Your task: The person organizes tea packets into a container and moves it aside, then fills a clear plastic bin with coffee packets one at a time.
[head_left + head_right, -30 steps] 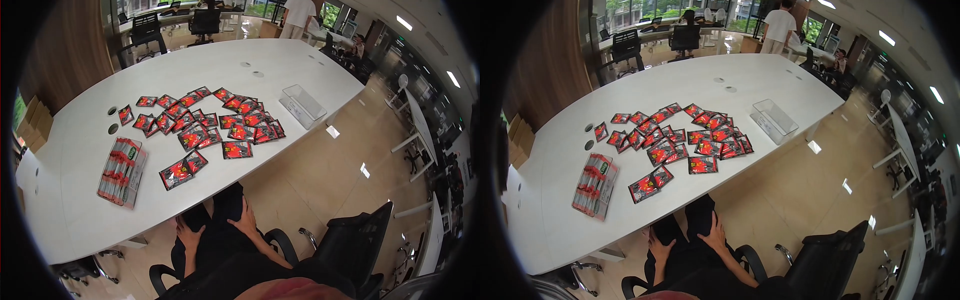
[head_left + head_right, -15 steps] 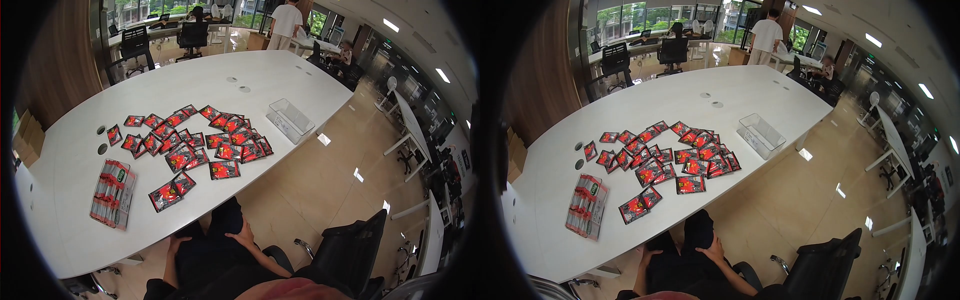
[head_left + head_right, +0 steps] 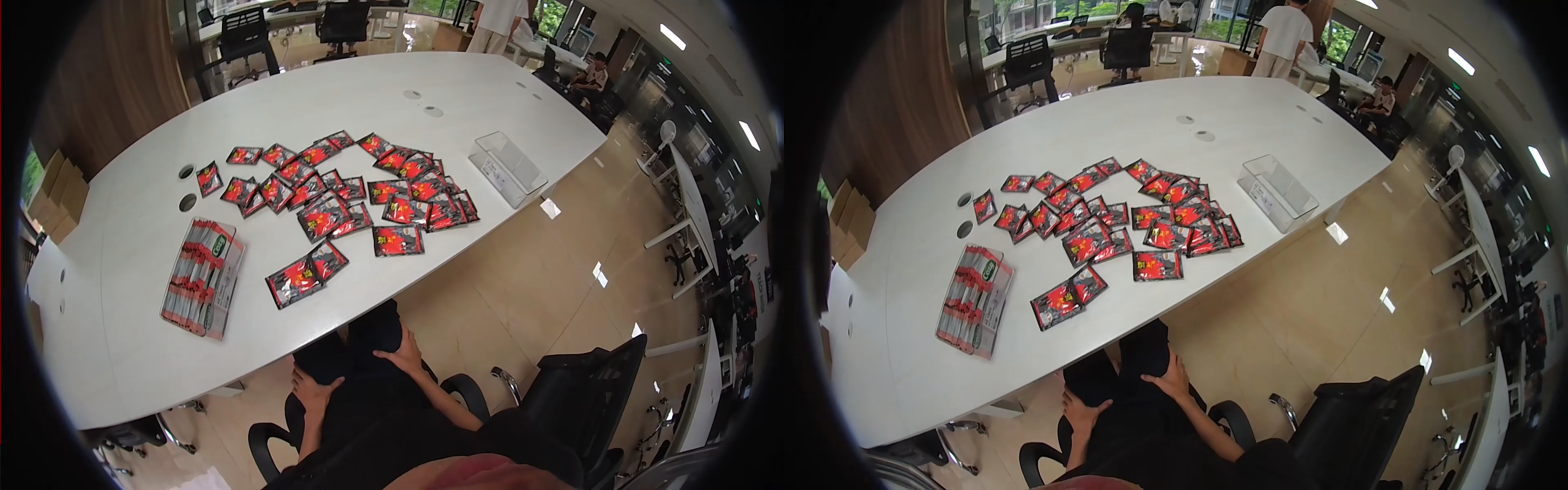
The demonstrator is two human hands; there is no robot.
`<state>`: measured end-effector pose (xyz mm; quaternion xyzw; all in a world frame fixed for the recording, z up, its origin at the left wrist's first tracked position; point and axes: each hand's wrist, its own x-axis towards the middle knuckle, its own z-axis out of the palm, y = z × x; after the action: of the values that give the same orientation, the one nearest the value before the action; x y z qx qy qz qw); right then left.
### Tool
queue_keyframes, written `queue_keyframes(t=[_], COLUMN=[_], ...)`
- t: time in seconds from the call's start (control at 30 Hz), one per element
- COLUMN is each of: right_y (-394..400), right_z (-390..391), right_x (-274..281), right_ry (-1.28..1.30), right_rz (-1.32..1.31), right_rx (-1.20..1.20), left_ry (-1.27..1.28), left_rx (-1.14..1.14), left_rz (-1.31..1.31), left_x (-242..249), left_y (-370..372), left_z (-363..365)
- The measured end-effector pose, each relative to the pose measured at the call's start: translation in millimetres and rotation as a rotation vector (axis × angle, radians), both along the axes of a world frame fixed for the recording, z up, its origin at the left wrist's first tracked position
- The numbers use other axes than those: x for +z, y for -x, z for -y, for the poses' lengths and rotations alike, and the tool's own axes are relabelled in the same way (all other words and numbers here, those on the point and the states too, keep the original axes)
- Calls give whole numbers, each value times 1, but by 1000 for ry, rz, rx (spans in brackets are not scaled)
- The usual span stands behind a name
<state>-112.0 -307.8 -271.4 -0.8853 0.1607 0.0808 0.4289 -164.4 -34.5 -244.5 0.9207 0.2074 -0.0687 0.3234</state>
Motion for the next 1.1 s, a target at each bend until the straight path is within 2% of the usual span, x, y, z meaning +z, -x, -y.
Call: queue_keyframes(t=[0.13, 0.2, 0.23, 0.3, 0.33, 0.4, 0.43, 0.5, 0.6, 0.73, 0.8, 0.83, 0.87, 0.93, 1.0, 1.07, 1.1], right_y=[-6, -10, -12, -14, -15, -22, -24, -30, -37, -47, -52, -52, -53, -53, -57, -54, -55], right_z=[-4, -10, -12, -19, -24, -34, -39, -49, -66, -90, -100, -105, -110, -116, -116, -113, -110], right_x=[-10, -12, -14, -14, -15, -11, -8, -5, -9, -20, -22, -23, -21, -17, -14, -5, -3], right_ry=[-10, -24, -27, -33, -24, -20, -1, 11, 12, 45, 75, 66, 32, -9, -105, -133, -163], right_rz=[83, 96, 117, 133, 148, 163, 129, 87, 116, 207, 144, 141, 149, 145, 9, 22, 48], right_rx=[53, 76, 94, 121, 133, 160, 174, 208, 292, 432, 513, 530, 530, 532, 519, 478, 438], left_ry=[-433, -615, -619, -213, -217, -634, -644, -374, -546, -595, -333, -27, -36, 287, 308, 341, 247], left_rx=[-91, -188, -183, -156, -146, -198, -186, -94, -78, 20, 281, 417, 428, 388, 438, 474, 408], left_rz=[0, 416, 396, 206, 199, 834, 825, 913, 727, 459, 428, 149, 149, 200, 166, 128, 156], left_x=[-29, -73, -84, -98, -110, -123, -125, -130, -140, -151, -130, -87, -94, -113, -106, -112, -132], left_y=[-53, -73, -83, -100, -97, -90, -84, -69, -48, -18, -8, -9, -7, 4, 7, 3, 1], left_z=[13, -4, -15, -38, -49, -69, -77, -95, -122, -145, -146, -146, -158, -180, -171, -165, -168])
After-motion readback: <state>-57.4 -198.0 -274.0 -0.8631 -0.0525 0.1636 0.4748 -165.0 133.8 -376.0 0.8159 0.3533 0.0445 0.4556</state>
